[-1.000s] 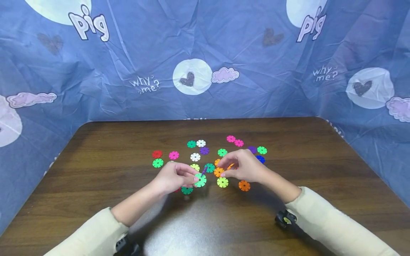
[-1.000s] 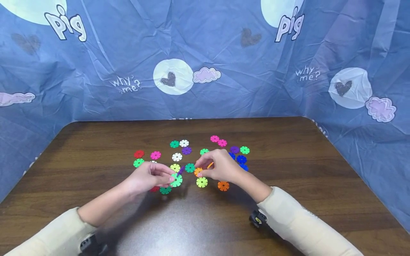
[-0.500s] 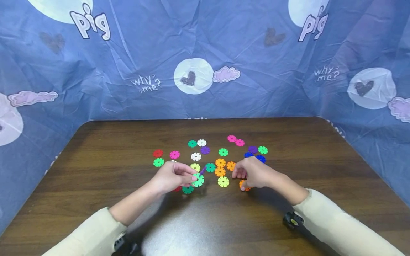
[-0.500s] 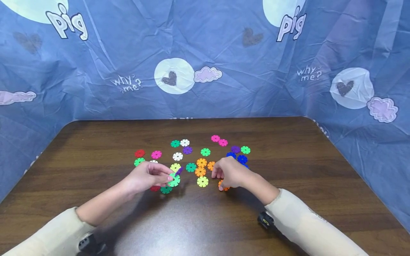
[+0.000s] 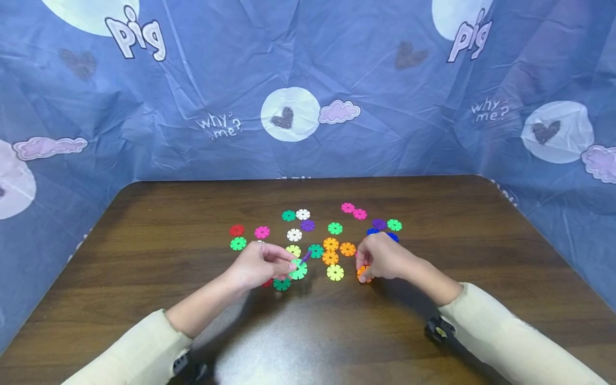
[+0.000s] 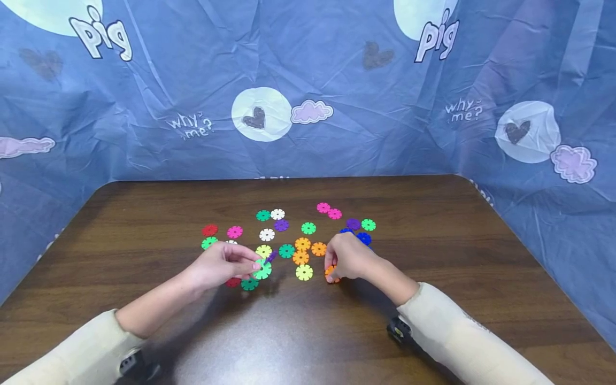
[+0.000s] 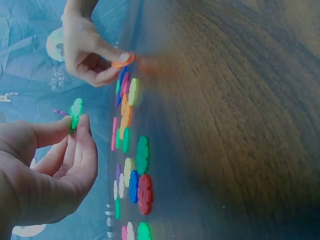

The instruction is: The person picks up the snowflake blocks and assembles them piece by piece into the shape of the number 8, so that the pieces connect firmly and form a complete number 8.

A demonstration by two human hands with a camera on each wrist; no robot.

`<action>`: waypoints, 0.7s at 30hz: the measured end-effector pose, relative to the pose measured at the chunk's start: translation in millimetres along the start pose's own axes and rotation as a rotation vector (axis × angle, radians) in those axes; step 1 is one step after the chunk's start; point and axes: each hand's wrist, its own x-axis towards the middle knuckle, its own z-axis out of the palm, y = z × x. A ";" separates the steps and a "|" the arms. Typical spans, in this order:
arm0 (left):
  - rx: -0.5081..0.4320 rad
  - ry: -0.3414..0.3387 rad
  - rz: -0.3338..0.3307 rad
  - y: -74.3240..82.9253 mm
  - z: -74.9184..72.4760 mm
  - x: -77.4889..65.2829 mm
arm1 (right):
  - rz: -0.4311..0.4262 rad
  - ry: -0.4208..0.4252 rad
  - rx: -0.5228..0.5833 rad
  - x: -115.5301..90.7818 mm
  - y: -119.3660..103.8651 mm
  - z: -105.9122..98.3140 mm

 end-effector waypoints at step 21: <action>-0.002 0.018 -0.010 -0.5 -3.2 4.5 | 0.218 0.015 0.865 33.7 -33.0 -6.7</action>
